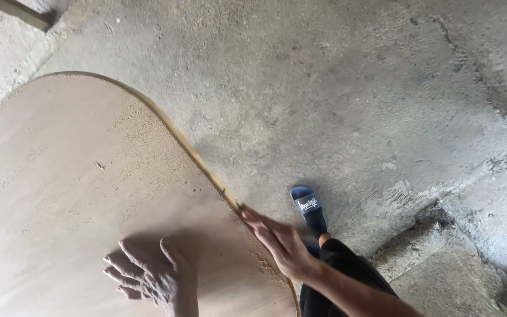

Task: Manually sanding the surface and edges of a large wooden board using sandpaper.

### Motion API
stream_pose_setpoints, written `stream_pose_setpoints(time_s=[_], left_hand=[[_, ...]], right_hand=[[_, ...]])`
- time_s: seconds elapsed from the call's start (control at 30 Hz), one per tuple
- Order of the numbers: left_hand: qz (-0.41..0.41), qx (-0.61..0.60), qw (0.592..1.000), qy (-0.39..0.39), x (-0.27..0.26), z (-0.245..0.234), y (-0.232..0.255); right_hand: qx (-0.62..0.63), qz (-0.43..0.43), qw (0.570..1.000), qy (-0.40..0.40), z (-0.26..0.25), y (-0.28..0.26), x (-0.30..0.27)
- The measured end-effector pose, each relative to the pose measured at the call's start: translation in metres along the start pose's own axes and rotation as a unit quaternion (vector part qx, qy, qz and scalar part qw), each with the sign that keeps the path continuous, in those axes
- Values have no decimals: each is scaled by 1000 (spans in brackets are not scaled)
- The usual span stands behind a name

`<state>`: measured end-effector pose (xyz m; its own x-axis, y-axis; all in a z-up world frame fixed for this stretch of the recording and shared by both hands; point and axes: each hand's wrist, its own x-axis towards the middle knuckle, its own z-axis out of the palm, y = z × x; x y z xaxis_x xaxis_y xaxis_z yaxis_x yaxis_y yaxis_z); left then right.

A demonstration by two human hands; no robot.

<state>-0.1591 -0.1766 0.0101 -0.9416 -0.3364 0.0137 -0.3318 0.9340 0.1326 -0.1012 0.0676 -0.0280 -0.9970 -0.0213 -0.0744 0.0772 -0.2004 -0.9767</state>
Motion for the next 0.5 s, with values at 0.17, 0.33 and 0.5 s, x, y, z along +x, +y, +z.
stream_pose_setpoints(time_s=[0.17, 0.33, 0.5], left_hand=[[-31, 30, 999, -24, 7, -3, 5], [-35, 15, 999, -24, 4, -3, 5], [-41, 47, 997, -42, 2, 1, -5]], right_hand=[[-9, 21, 1000, 4, 26, -8, 170], [-14, -37, 999, 1, 22, -10, 150], [-22, -31, 999, 19, 15, 8, 63]])
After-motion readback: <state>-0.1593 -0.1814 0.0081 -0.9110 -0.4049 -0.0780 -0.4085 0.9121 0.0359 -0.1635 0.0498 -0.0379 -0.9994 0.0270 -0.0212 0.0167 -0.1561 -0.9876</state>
